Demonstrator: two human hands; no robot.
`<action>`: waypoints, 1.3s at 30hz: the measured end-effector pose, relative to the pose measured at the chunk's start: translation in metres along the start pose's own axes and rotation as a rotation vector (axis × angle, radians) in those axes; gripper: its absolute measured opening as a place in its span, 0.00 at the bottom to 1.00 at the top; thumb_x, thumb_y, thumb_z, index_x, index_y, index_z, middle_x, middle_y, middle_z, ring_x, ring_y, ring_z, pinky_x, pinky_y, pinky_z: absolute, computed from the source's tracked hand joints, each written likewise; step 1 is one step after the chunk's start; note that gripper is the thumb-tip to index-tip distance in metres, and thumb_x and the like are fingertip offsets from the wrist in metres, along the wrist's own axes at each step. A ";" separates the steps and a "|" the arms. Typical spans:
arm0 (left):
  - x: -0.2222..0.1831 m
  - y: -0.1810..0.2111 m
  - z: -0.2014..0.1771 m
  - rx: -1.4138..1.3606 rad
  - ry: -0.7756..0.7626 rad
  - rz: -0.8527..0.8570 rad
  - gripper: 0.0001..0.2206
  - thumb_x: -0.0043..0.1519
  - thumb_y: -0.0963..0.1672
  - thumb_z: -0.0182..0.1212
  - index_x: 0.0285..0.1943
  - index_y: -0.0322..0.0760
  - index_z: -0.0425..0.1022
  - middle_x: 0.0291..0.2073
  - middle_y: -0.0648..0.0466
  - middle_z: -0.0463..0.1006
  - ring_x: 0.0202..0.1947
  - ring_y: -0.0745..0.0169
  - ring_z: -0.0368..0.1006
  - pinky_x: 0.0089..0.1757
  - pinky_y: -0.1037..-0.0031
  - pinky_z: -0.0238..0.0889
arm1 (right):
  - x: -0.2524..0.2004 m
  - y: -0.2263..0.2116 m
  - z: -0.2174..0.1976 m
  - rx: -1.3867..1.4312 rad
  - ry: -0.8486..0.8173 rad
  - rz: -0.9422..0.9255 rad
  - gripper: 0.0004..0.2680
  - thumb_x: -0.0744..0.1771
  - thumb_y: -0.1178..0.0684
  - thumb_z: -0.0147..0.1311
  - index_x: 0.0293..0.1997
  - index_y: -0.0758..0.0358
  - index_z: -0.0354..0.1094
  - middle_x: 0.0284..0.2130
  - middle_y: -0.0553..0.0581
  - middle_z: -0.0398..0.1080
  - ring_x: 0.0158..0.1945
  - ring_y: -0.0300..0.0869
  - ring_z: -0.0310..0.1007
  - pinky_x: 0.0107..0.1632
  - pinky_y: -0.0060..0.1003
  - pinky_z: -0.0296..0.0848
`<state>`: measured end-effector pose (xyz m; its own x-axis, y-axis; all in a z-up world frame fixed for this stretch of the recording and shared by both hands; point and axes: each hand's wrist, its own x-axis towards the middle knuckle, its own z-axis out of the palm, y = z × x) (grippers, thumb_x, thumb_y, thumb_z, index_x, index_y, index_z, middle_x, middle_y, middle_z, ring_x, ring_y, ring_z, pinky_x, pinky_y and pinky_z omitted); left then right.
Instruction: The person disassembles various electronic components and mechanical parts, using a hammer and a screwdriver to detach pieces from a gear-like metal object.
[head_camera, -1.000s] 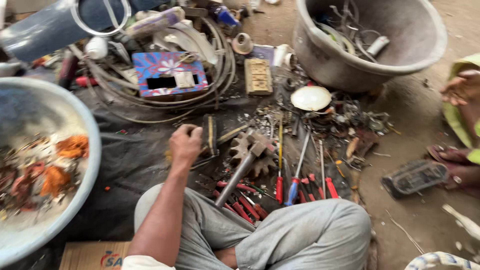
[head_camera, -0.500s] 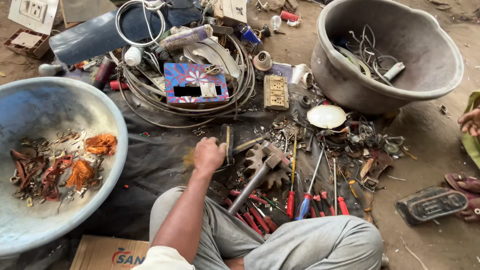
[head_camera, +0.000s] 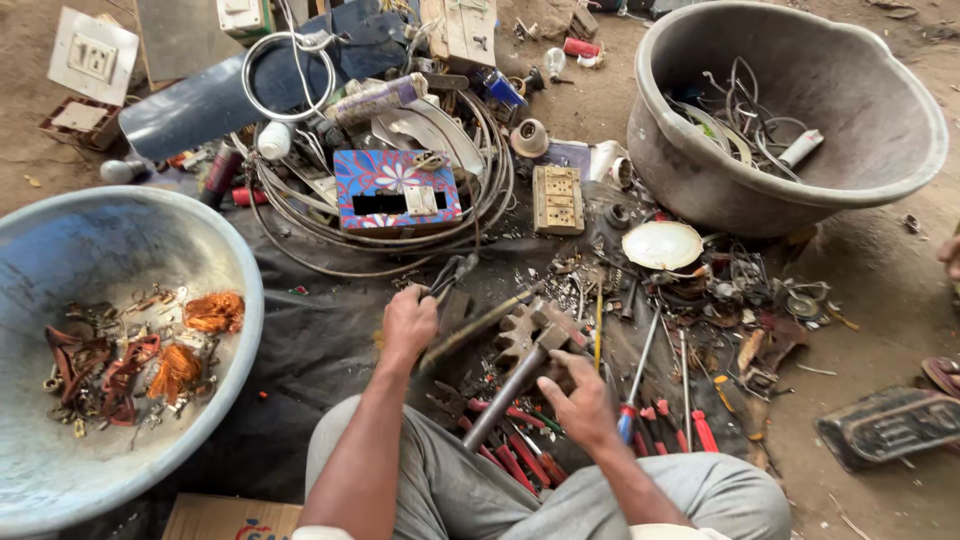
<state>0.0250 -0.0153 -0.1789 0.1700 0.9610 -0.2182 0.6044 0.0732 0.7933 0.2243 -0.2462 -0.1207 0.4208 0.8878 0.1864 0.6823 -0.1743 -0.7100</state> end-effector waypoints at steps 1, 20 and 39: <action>0.000 -0.001 -0.005 -0.083 -0.012 0.048 0.15 0.59 0.44 0.56 0.49 0.34 0.82 0.32 0.41 0.83 0.32 0.49 0.82 0.41 0.64 0.71 | 0.001 0.001 0.013 0.064 -0.003 0.154 0.15 0.63 0.49 0.63 0.52 0.65 0.73 0.41 0.61 0.77 0.43 0.49 0.78 0.49 0.40 0.75; -0.023 0.038 0.043 0.283 -0.522 0.059 0.16 0.60 0.50 0.62 0.46 0.34 0.82 0.34 0.38 0.82 0.37 0.45 0.78 0.43 0.58 0.68 | -0.034 -0.003 0.053 1.155 -0.044 1.212 0.09 0.63 0.61 0.50 0.44 0.57 0.57 0.23 0.58 0.66 0.17 0.43 0.63 0.22 0.44 0.68; -0.035 0.050 0.043 0.154 -0.455 0.193 0.15 0.57 0.51 0.64 0.45 0.41 0.83 0.28 0.41 0.82 0.31 0.47 0.79 0.38 0.59 0.70 | 0.011 -0.014 -0.024 0.818 -0.147 0.706 0.12 0.66 0.54 0.55 0.55 0.66 0.68 0.19 0.55 0.67 0.15 0.38 0.64 0.18 0.33 0.65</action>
<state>0.0827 -0.0573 -0.1566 0.5908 0.7370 -0.3283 0.6299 -0.1671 0.7585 0.2339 -0.2448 -0.0926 0.4490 0.7504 -0.4851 -0.3121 -0.3770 -0.8721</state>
